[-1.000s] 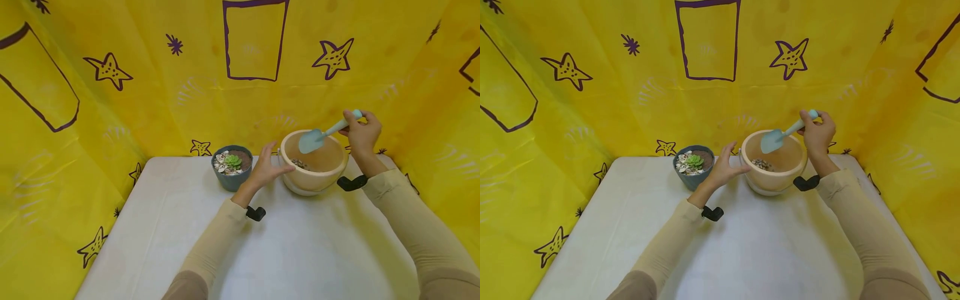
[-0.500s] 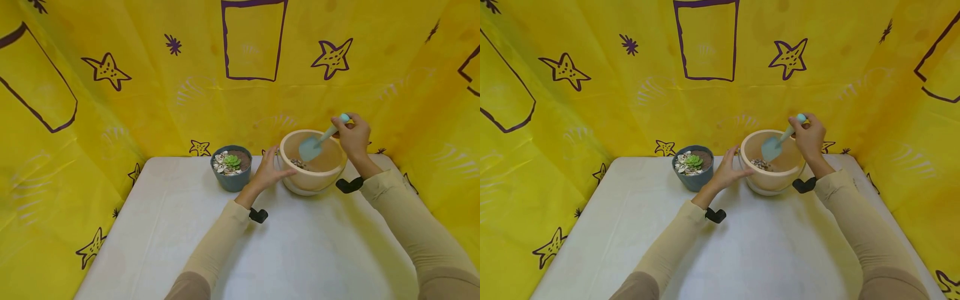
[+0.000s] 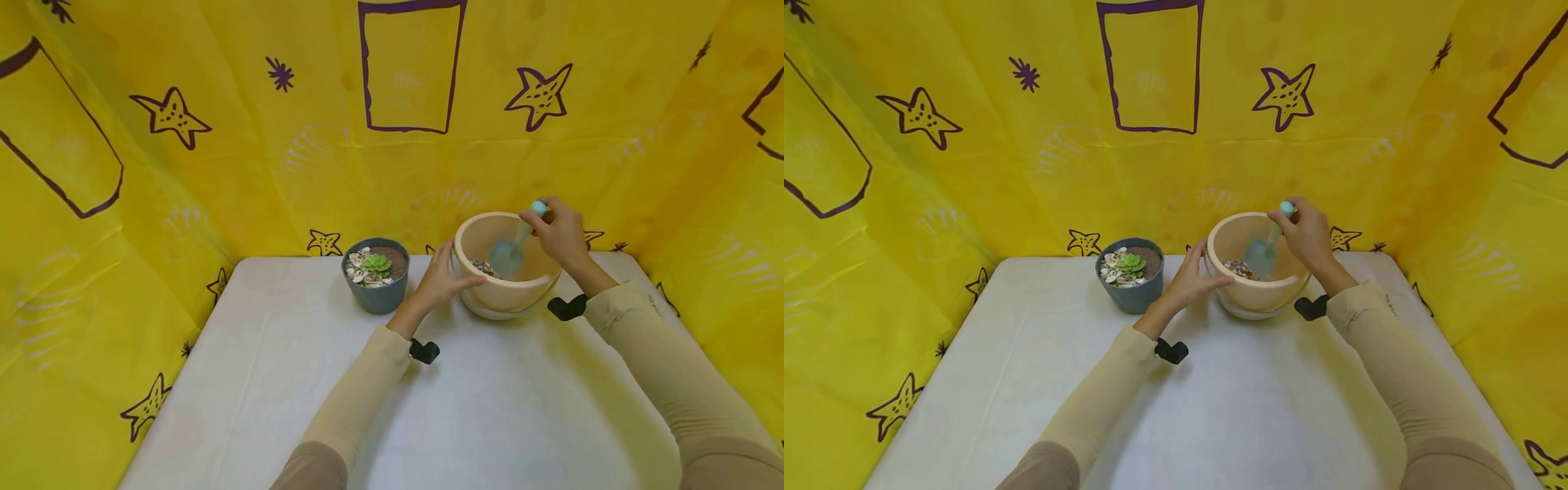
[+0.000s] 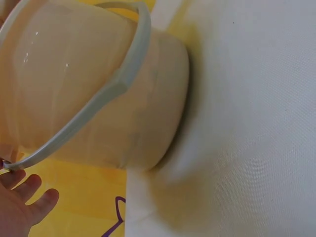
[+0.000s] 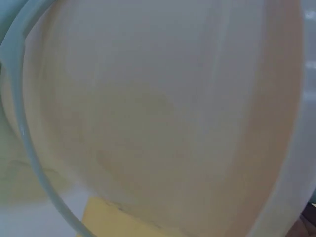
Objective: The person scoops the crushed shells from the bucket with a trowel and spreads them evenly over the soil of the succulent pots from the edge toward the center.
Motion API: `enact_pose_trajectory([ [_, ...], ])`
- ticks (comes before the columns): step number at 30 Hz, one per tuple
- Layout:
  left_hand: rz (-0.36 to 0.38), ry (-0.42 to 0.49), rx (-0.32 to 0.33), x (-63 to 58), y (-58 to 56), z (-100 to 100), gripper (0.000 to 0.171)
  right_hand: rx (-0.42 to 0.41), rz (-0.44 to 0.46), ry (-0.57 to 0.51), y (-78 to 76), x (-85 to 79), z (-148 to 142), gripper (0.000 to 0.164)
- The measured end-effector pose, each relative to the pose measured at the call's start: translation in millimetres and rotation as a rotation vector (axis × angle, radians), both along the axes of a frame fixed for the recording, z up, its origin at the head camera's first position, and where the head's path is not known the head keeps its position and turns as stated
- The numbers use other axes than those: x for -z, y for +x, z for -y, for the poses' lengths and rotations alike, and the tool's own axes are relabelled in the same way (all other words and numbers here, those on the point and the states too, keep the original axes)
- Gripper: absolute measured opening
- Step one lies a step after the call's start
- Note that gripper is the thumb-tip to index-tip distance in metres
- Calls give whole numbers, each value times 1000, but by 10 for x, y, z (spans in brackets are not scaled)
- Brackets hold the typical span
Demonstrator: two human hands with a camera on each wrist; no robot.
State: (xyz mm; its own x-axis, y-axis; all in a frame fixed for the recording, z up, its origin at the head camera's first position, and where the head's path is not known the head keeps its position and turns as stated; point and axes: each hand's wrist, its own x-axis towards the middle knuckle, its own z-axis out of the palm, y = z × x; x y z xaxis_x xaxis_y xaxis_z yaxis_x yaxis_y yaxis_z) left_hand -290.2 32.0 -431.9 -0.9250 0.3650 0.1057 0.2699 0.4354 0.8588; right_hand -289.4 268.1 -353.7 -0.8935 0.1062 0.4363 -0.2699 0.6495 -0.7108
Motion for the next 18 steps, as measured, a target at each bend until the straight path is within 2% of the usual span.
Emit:
enact_pose_trajectory([
  [8, 13, -11, -6, -11, -20, -23, 110, -120, -29, 230, -53, 75, -30, 30],
  [18, 9, -8, 5, -4, -3, -65, 115, -285, -93, 322, -127, 225, -60, 26],
])
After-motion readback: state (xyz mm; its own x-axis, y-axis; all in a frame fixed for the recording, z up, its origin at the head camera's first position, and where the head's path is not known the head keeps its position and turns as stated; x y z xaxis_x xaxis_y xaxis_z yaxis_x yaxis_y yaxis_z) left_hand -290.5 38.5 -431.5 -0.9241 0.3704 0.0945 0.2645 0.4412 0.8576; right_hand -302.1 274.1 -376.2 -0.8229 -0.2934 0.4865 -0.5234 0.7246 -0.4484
